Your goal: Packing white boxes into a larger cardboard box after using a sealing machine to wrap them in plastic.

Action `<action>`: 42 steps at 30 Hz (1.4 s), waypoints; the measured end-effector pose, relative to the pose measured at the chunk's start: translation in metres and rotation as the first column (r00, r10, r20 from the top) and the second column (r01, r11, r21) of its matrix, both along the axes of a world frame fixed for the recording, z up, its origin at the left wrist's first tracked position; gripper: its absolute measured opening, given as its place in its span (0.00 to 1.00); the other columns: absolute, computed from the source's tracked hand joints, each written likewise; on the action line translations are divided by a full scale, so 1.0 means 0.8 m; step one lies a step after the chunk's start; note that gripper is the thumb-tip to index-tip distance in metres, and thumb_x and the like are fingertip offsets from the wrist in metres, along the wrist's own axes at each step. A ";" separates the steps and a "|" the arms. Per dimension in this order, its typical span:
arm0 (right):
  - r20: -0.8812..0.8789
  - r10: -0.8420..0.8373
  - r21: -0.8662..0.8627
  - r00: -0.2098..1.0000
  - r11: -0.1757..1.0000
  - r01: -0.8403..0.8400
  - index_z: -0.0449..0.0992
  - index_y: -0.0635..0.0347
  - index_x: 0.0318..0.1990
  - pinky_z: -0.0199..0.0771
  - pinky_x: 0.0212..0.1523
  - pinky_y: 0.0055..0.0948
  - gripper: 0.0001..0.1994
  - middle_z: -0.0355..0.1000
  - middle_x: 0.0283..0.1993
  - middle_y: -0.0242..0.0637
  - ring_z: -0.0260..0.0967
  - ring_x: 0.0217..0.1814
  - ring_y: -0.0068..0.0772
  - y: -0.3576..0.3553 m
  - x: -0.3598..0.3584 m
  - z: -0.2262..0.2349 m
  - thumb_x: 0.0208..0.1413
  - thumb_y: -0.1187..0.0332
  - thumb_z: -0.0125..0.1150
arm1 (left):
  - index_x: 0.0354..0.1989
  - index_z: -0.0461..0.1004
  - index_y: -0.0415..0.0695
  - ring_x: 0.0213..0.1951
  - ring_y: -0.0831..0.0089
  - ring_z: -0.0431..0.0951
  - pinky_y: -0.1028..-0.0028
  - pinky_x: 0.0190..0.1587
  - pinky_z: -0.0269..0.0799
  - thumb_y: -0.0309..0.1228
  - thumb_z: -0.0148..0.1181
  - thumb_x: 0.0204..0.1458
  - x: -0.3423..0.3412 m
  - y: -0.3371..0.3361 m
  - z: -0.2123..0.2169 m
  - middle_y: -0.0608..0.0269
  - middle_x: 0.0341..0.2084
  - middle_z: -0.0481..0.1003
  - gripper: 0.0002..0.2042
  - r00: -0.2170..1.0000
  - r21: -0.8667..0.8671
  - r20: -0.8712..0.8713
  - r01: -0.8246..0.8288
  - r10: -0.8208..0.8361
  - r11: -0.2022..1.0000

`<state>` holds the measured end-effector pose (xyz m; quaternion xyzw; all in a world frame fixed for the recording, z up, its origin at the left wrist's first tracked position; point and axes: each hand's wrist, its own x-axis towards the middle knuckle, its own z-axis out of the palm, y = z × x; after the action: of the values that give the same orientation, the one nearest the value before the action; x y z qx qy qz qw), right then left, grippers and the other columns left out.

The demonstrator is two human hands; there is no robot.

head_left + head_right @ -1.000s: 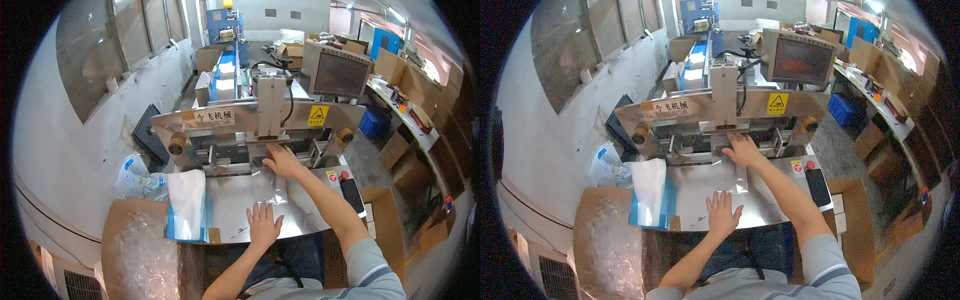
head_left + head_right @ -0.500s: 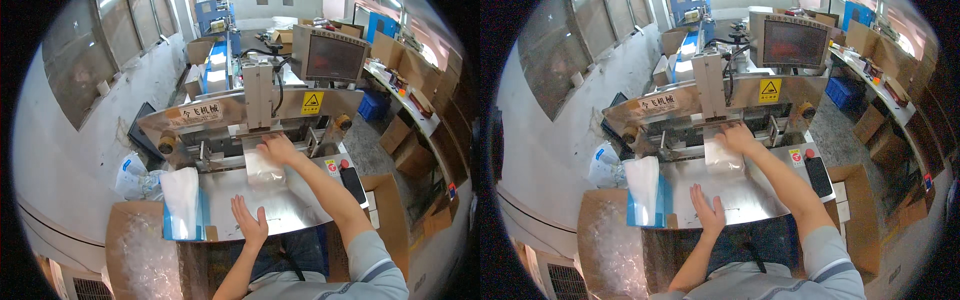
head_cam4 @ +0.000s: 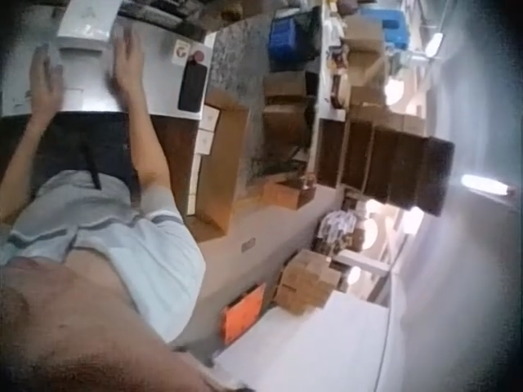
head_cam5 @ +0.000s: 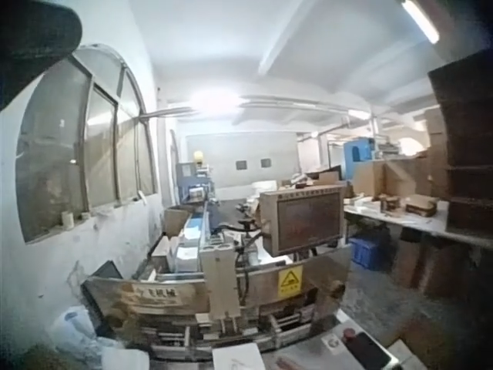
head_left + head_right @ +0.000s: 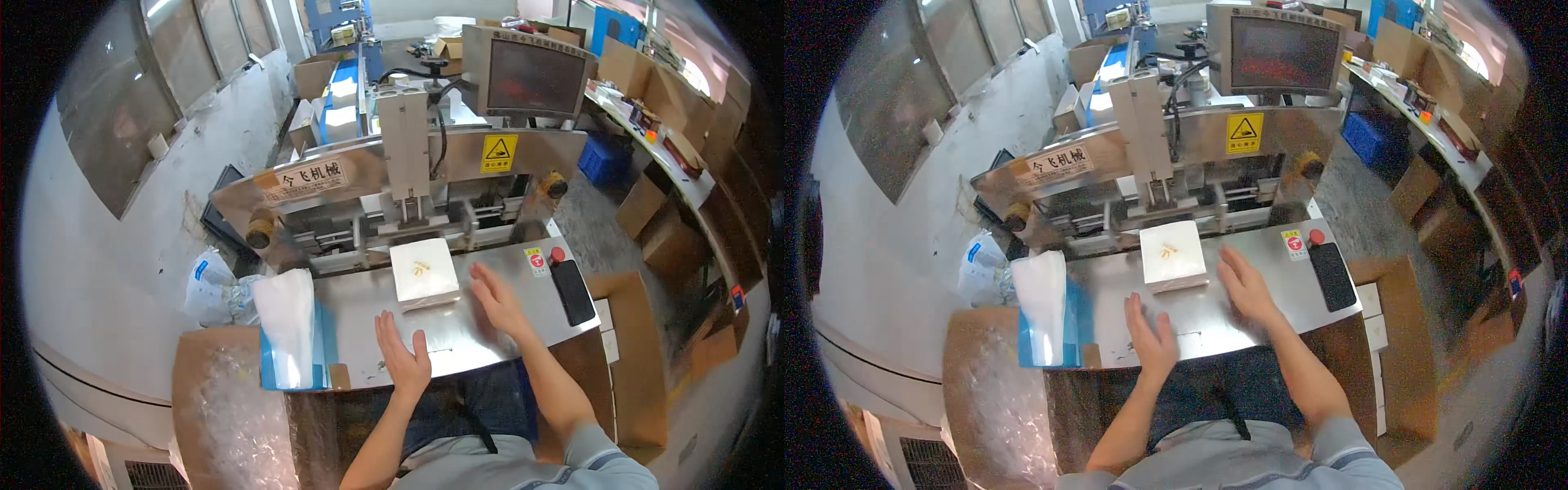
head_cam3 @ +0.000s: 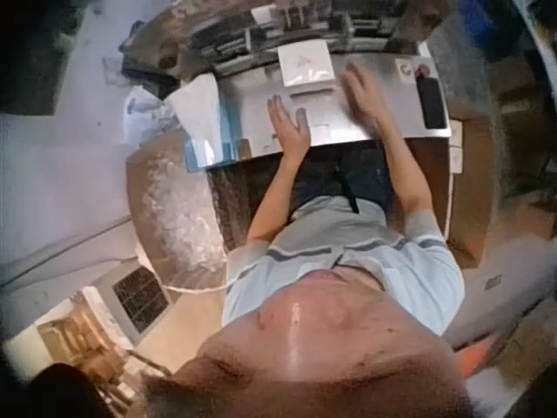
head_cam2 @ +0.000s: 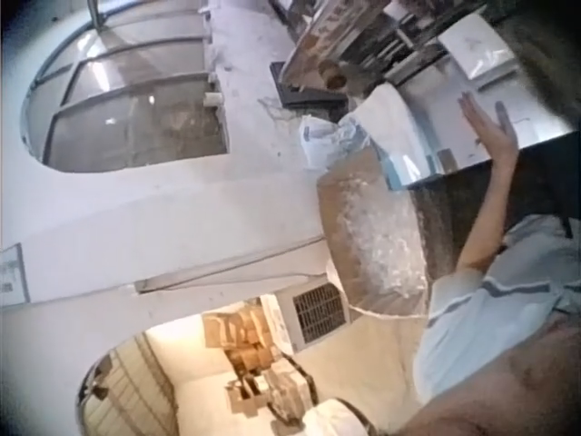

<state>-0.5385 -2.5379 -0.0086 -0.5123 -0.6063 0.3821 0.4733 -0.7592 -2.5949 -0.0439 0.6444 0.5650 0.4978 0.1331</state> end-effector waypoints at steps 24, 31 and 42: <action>-0.345 -0.029 -0.212 0.938 0.976 -0.048 0.52 0.72 0.72 0.61 0.68 0.36 0.40 0.60 0.70 0.59 0.62 0.69 0.46 -0.021 -0.026 0.007 0.61 0.55 0.62 | 0.54 0.68 0.36 0.47 0.68 0.76 0.70 0.51 0.72 0.28 0.74 0.46 -0.015 0.087 0.063 0.53 0.45 0.75 0.28 0.750 -0.366 0.659 0.383 -0.054 0.848; -0.351 0.331 -0.323 0.876 0.835 -0.445 0.51 0.64 0.73 0.68 0.64 0.34 0.46 0.68 0.63 0.42 0.67 0.64 0.33 -0.085 0.060 0.038 0.49 0.71 0.75 | 0.52 0.72 0.37 0.50 0.70 0.76 0.71 0.54 0.72 0.28 0.72 0.49 0.015 0.052 0.084 0.58 0.47 0.77 0.22 0.676 -0.386 0.488 0.735 -0.553 0.558; -0.272 -0.557 -0.196 0.785 0.831 0.521 0.64 0.65 0.66 0.69 0.63 0.34 0.37 0.72 0.58 0.38 0.70 0.60 0.32 -0.297 0.256 0.069 0.46 0.70 0.73 | 0.60 0.70 0.32 0.68 0.35 0.55 0.45 0.71 0.43 0.56 0.55 0.57 0.099 0.213 0.028 0.27 0.65 0.58 0.36 0.650 -0.338 -0.682 0.128 -0.336 0.933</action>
<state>-0.3338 -2.7752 0.0466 -0.6209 -0.3280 0.3412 0.6249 -0.6802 -2.4242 -0.0216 0.8329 0.5426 0.0999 0.0431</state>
